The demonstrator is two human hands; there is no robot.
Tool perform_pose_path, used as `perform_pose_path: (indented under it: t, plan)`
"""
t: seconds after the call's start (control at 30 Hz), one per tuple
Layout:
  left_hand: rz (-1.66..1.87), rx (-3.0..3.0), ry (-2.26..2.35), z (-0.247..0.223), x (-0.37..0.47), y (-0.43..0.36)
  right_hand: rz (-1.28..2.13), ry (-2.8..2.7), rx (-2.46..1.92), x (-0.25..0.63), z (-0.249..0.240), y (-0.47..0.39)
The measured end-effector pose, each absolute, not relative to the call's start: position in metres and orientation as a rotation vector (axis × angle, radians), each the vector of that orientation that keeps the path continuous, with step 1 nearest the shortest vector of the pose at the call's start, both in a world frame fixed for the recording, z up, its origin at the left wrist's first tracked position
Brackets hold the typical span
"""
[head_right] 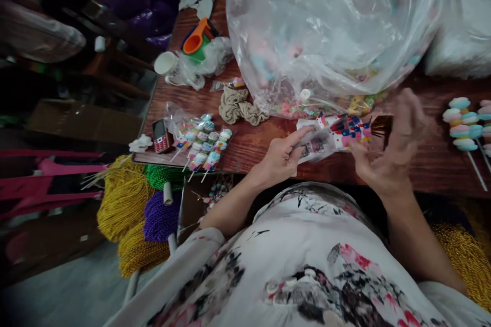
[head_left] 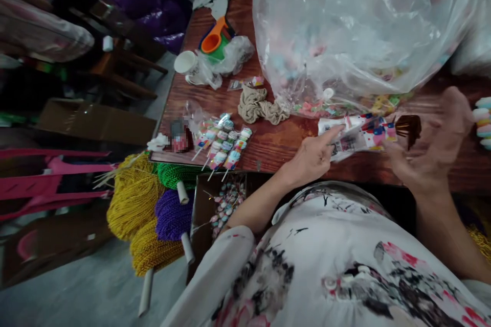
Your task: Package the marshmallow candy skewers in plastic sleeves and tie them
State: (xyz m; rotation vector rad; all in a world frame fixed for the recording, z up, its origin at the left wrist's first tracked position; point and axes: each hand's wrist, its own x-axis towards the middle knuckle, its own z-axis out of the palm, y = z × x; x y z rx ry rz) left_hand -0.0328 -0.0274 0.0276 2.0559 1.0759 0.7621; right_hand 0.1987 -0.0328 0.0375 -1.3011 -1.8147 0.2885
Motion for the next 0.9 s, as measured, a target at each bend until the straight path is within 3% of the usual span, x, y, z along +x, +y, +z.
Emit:
perform_pose_path:
  t: [0.13, 0.33, 0.57, 0.7, 0.9]
  plan:
    - [0.280, 2.569, 0.927, 0.066, -0.030, -0.032, -0.073, -2.331, -1.211, 0.192, 0.051, -0.042]
    - [0.301, 2.777, 0.740, 0.079, -0.033, -0.044, 0.163, -2.507, -1.164, 0.202, 0.036, -0.056]
    - [1.038, 1.418, 0.974, 0.035, -0.035, -0.038, 1.132, -1.874, -1.310, 0.204, 0.015, -0.080]
    - [1.133, 0.756, 0.940, 0.021, -0.015, -0.041, 1.432, -1.441, -1.386, 0.186, 0.012, -0.084]
    - [1.196, 0.499, 0.946, 0.008, 0.000, -0.047, 1.672, -1.110, -1.410, 0.167, 0.007, -0.089]
